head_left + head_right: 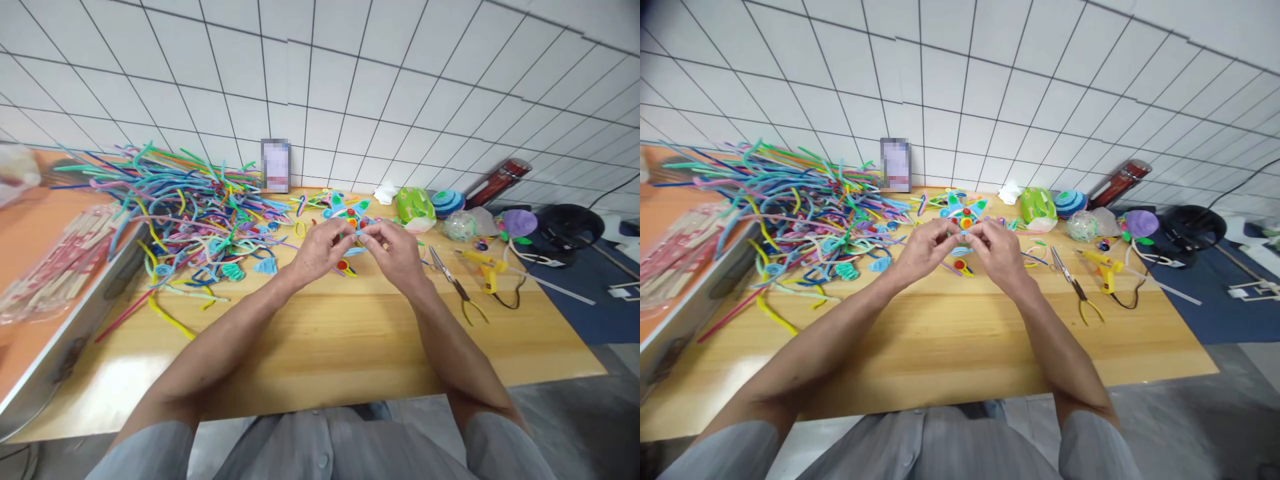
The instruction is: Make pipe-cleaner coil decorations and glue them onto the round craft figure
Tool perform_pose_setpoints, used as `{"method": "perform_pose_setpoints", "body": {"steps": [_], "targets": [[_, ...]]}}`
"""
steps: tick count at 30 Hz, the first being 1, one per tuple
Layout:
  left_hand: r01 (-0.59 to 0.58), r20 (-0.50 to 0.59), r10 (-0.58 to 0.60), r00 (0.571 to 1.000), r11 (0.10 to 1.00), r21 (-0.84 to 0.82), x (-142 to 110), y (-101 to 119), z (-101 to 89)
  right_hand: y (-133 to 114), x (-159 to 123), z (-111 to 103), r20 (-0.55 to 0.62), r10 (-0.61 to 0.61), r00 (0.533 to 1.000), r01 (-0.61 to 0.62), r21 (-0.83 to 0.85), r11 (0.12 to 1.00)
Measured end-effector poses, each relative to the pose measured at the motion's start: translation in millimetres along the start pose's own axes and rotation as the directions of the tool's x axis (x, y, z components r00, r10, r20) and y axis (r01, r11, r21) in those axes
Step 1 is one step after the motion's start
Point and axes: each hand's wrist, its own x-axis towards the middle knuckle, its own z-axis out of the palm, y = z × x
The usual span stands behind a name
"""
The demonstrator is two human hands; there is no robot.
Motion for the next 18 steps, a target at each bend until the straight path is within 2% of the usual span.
{"method": "perform_pose_setpoints", "body": {"steps": [2, 4, 7, 9, 11, 14, 16, 18], "targets": [[0.088, -0.049, -0.095, 0.994, 0.988, -0.127, 0, 5, 4.3, -2, 1, 2, -0.011, 0.119, 0.993, -0.115, 0.189, 0.975], [0.169, -0.059, -0.194, 0.979, 0.943, -0.287, -1, 6, 11.0, -2, 1, 5, 0.014, 0.209, 0.978, -0.2, 0.355, 0.913], [0.23, -0.061, -0.285, 0.956, 0.866, -0.445, -2, 4, 19.1, -3, 1, 4, 0.03, 0.247, 0.969, -0.237, 0.416, 0.878], [0.215, -0.071, -0.26, 0.963, 0.901, -0.378, -2, 3, 19.3, -5, 0, 1, -0.006, 0.201, 0.98, -0.19, 0.305, 0.933], [0.14, -0.084, -0.16, 0.984, 0.969, -0.203, -2, 4, 15.0, -8, -2, -4, -0.046, 0.094, 0.995, -0.088, 0.11, 0.99], [-0.016, -0.064, 0.017, 0.998, 1.0, 0.026, 0, 10, 5.5, -11, -3, -9, -0.025, -0.083, 0.996, 0.079, -0.134, 0.988], [-0.064, -0.055, 0.069, 0.996, 0.994, 0.094, 1, 15, 1.6, -12, -1, -12, -0.006, -0.144, 0.99, 0.14, -0.185, 0.973], [-0.047, -0.098, 0.057, 0.994, 0.993, 0.106, 2, 20, 1.8, -13, 1, -14, -0.036, -0.151, 0.988, 0.144, -0.152, 0.978]]}}
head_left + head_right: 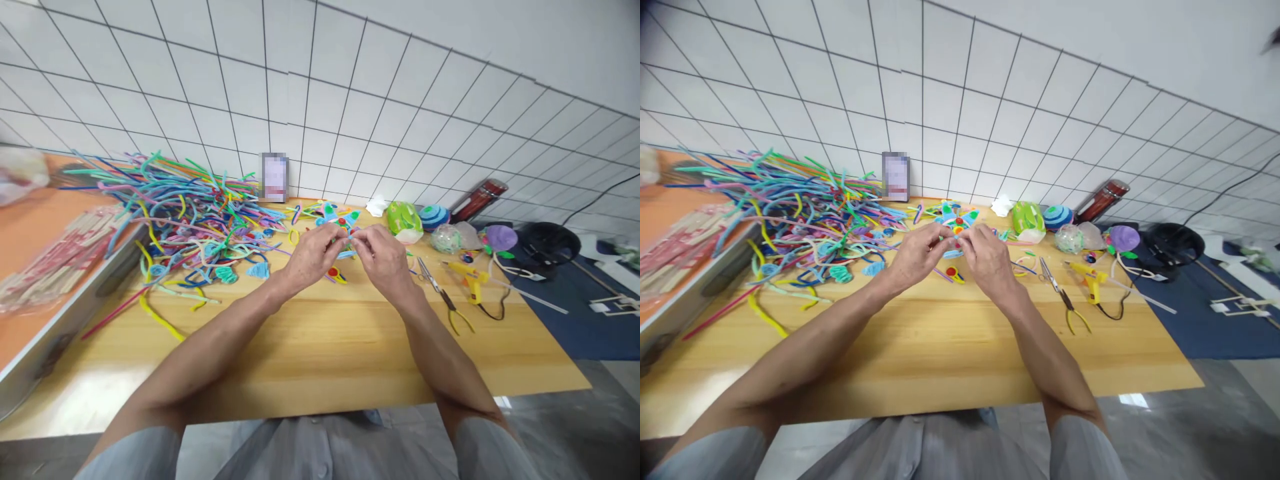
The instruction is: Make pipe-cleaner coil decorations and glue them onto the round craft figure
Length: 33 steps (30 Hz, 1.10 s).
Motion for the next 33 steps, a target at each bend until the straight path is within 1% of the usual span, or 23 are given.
{"method": "perform_pose_setpoints", "body": {"steps": [2, 4, 6, 8, 11, 12, 13, 14, 15, 16, 18, 20, 21, 23, 24, 25, 27, 28, 30, 33], "targets": [[0.061, -0.055, -0.064, 0.996, 0.997, -0.056, 2, 5, 4.0, 2, 4, -2, -0.048, 0.057, 0.997, -0.052, 0.106, 0.993], [0.134, -0.089, -0.151, 0.985, 0.977, -0.166, 5, 9, 11.4, 4, 7, -4, -0.063, 0.151, 0.986, -0.132, 0.246, 0.96], [0.194, -0.115, -0.237, 0.965, 0.934, -0.3, 8, 13, 21.1, 7, 8, -5, -0.047, 0.238, 0.97, -0.203, 0.38, 0.902], [0.225, -0.144, -0.315, 0.938, 0.872, -0.435, 12, 16, 32.0, 10, 8, -5, -0.026, 0.296, 0.955, -0.246, 0.487, 0.838], [0.259, -0.146, -0.422, 0.895, 0.756, -0.601, 17, 21, 47.9, 13, 8, -7, -0.005, 0.341, 0.94, -0.274, 0.584, 0.764], [0.269, -0.139, -0.45, 0.882, 0.724, -0.636, 18, 21, 52.4, 13, 8, -8, -0.011, 0.344, 0.939, -0.273, 0.584, 0.764], [0.276, -0.131, -0.466, 0.875, 0.702, -0.656, 19, 21, 55.9, 14, 8, -10, -0.027, 0.337, 0.941, -0.265, 0.56, 0.785], [0.28, -0.124, -0.467, 0.875, 0.699, -0.659, 20, 21, 58.4, 15, 9, -13, -0.056, 0.318, 0.946, -0.248, 0.506, 0.826], [0.28, -0.121, -0.454, 0.883, 0.715, -0.64, 21, 19, 59.7, 16, 9, -15, -0.091, 0.285, 0.954, -0.221, 0.427, 0.877], [0.28, -0.118, -0.427, 0.896, 0.753, -0.596, 21, 18, 59.6, 17, 9, -17, -0.125, 0.237, 0.963, -0.185, 0.333, 0.925], [0.268, -0.111, -0.345, 0.932, 0.862, -0.429, 22, 13, 55.4, 19, 9, -20, -0.155, 0.125, 0.98, -0.102, 0.152, 0.983], [0.204, -0.113, -0.23, 0.966, 0.957, -0.204, 23, 9, 47.3, 20, 8, -20, -0.135, 0.037, 0.99, -0.034, 0.025, 0.999], [0.152, -0.107, -0.162, 0.981, 0.983, -0.1, 24, 7, 42.6, 21, 8, -19, -0.112, 0.008, 0.994, -0.01, -0.02, 1.0], [0.039, -0.077, -0.036, 0.996, 0.998, 0.043, 26, 4, 34.0, 22, 7, -16, -0.068, -0.022, 0.997, 0.017, -0.078, 0.997], [0.001, -0.058, 0.003, 0.998, 0.997, 0.076, 27, 3, 30.9, 23, 7, -15, -0.057, -0.026, 0.998, 0.021, -0.081, 0.997], [-0.013, -0.05, 0.017, 0.999, 0.996, 0.086, 27, 2, 29.0, 23, 8, -13, -0.058, -0.022, 0.998, 0.018, -0.063, 0.998], [0.029, -0.083, -0.026, 0.996, 0.999, 0.041, 26, 2, 29.4, 23, 9, -11, -0.099, 0.019, 0.995, -0.017, 0.026, 1.0], [0.072, -0.113, -0.073, 0.991, 0.997, -0.015, 25, 3, 31.6, 24, 9, -10, -0.123, 0.056, 0.991, -0.046, 0.087, 0.995], [0.156, -0.156, -0.185, 0.97, 0.971, -0.182, 22, 4, 39.2, 24, 10, -7, -0.146, 0.143, 0.979, -0.11, 0.215, 0.97], [0.215, -0.184, -0.316, 0.931, 0.881, -0.422, 18, 5, 51.9, 25, 11, -3, -0.115, 0.239, 0.964, -0.186, 0.35, 0.918]]}}
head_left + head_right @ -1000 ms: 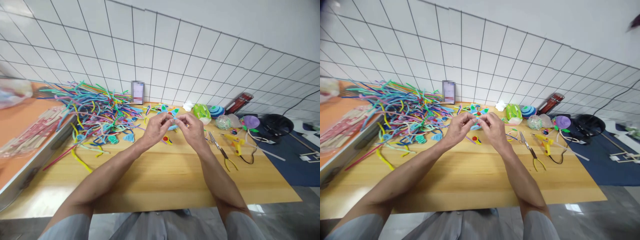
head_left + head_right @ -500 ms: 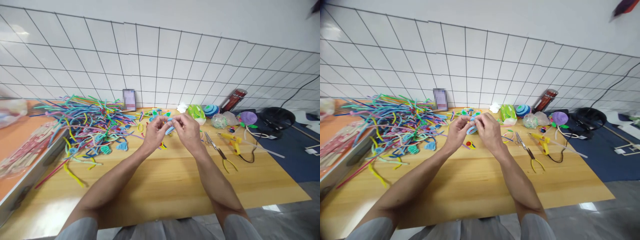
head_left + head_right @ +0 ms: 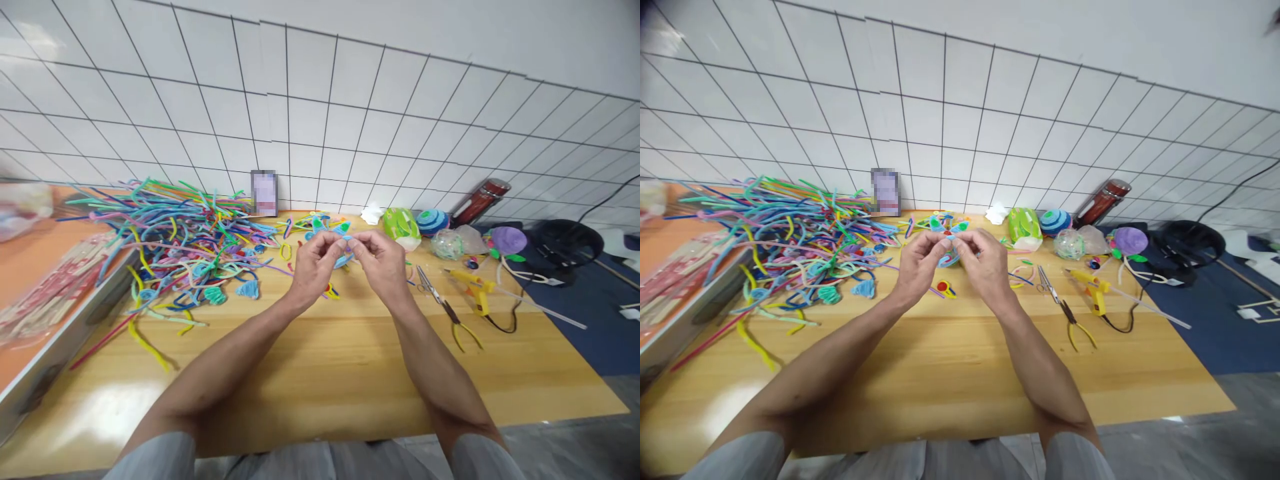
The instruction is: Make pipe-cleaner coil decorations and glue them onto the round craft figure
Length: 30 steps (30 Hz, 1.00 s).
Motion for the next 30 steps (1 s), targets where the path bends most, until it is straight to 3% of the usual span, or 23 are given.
{"method": "perform_pose_setpoints", "body": {"steps": [2, 4, 8, 10, 12, 14, 17, 21, 24, 27, 30], "targets": [[0.032, -0.024, -0.033, 0.999, 0.997, -0.065, -3, -3, 3.5, 1, 0, 1, 0.005, 0.01, 1.0, -0.01, -0.007, 1.0], [0.012, -0.004, -0.012, 1.0, 1.0, -0.009, -2, -4, 2.4, 1, -1, 0, 0.011, -0.043, 0.999, 0.044, -0.104, 0.994], [-0.224, 0.125, 0.195, 0.973, 0.93, 0.292, 6, -2, -9.0, 2, -1, -5, 0.084, -0.204, 0.975, 0.22, -0.321, 0.921], [-0.337, 0.192, 0.284, 0.939, 0.867, 0.366, 9, -1, -14.2, 4, -1, -7, 0.127, -0.241, 0.962, 0.271, -0.362, 0.892], [-0.363, 0.209, 0.303, 0.93, 0.848, 0.385, 11, 0, -16.3, 5, 0, -6, 0.136, -0.243, 0.961, 0.276, -0.354, 0.893], [-0.291, 0.162, 0.247, 0.955, 0.886, 0.361, 9, -1, -14.9, 6, 0, -5, 0.108, -0.202, 0.973, 0.226, -0.301, 0.927], [-0.091, 0.065, 0.08, 0.995, 0.98, 0.176, 5, -5, -8.3, 10, 1, 0, 0.059, -0.074, 0.995, 0.083, -0.159, 0.984], [0.077, -0.01, -0.079, 0.997, 0.992, -0.102, 2, -15, -0.9, 18, 0, 9, 0.057, 0.072, 0.996, -0.073, 0.02, 0.997], [0.106, 0.036, -0.103, 0.994, 0.989, -0.099, 6, -19, -3.2, 20, 0, 10, 0.054, 0.071, 0.996, -0.07, -0.007, 0.998], [-0.047, 0.101, 0.033, 0.994, 0.989, 0.142, 11, -18, -11.2, 19, 0, 7, 0.066, -0.032, 0.997, 0.044, -0.182, 0.982], [-0.267, 0.179, 0.216, 0.96, 0.898, 0.349, 15, -15, -18.4, 18, 0, 5, 0.12, -0.138, 0.983, 0.17, -0.32, 0.932]]}}
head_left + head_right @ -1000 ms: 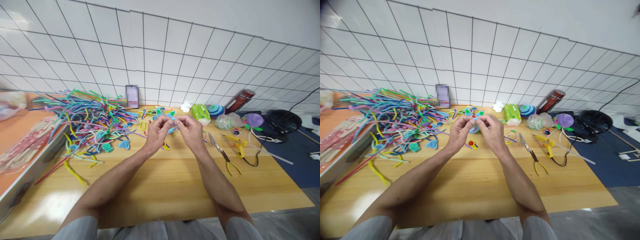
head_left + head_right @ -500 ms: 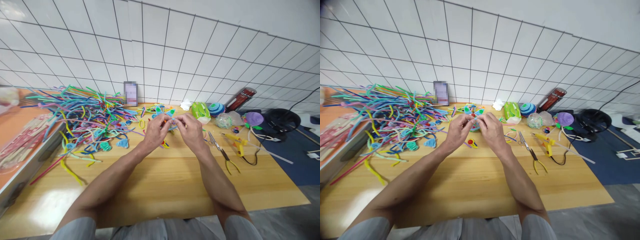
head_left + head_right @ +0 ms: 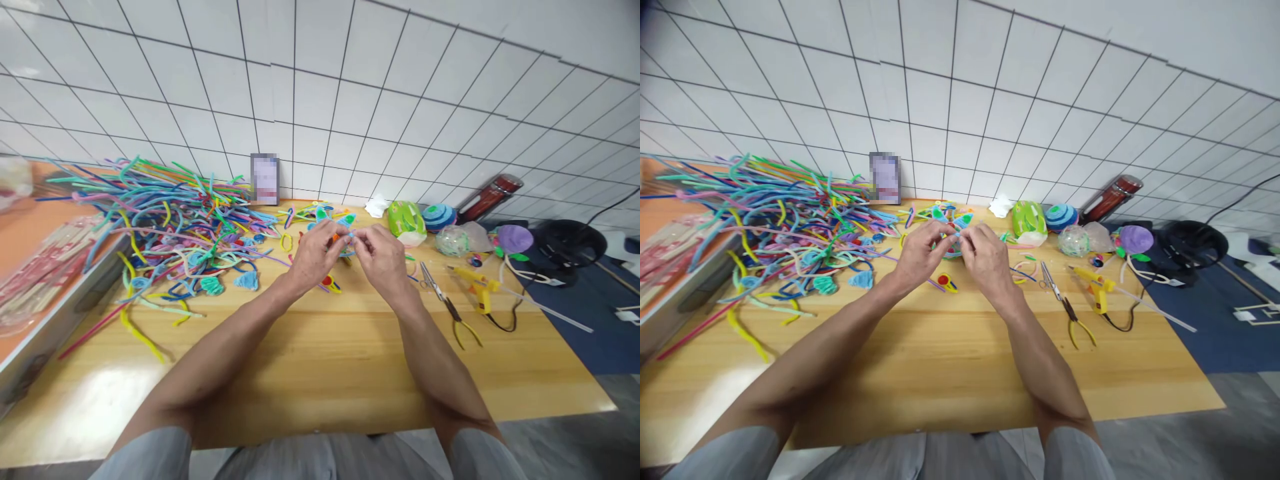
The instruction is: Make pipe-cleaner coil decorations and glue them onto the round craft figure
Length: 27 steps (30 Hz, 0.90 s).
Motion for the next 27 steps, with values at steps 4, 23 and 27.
{"method": "perform_pose_setpoints", "body": {"steps": [4, 23, 27], "targets": [[-0.013, -0.005, 0.013, 1.0, 1.0, 0.017, 0, 1, -1.3, 0, 0, 2, -0.008, -0.027, 1.0, 0.027, -0.017, 0.999], [0.157, 0.057, -0.15, 0.987, 0.979, -0.134, 0, -2, -1.2, -2, -1, 4, -0.028, 0.016, 0.999, -0.016, 0.0, 1.0], [0.274, 0.041, -0.278, 0.96, 0.893, -0.357, -3, -3, 7.4, -2, 0, 8, -0.041, 0.108, 0.993, -0.104, 0.094, 0.99]]}}
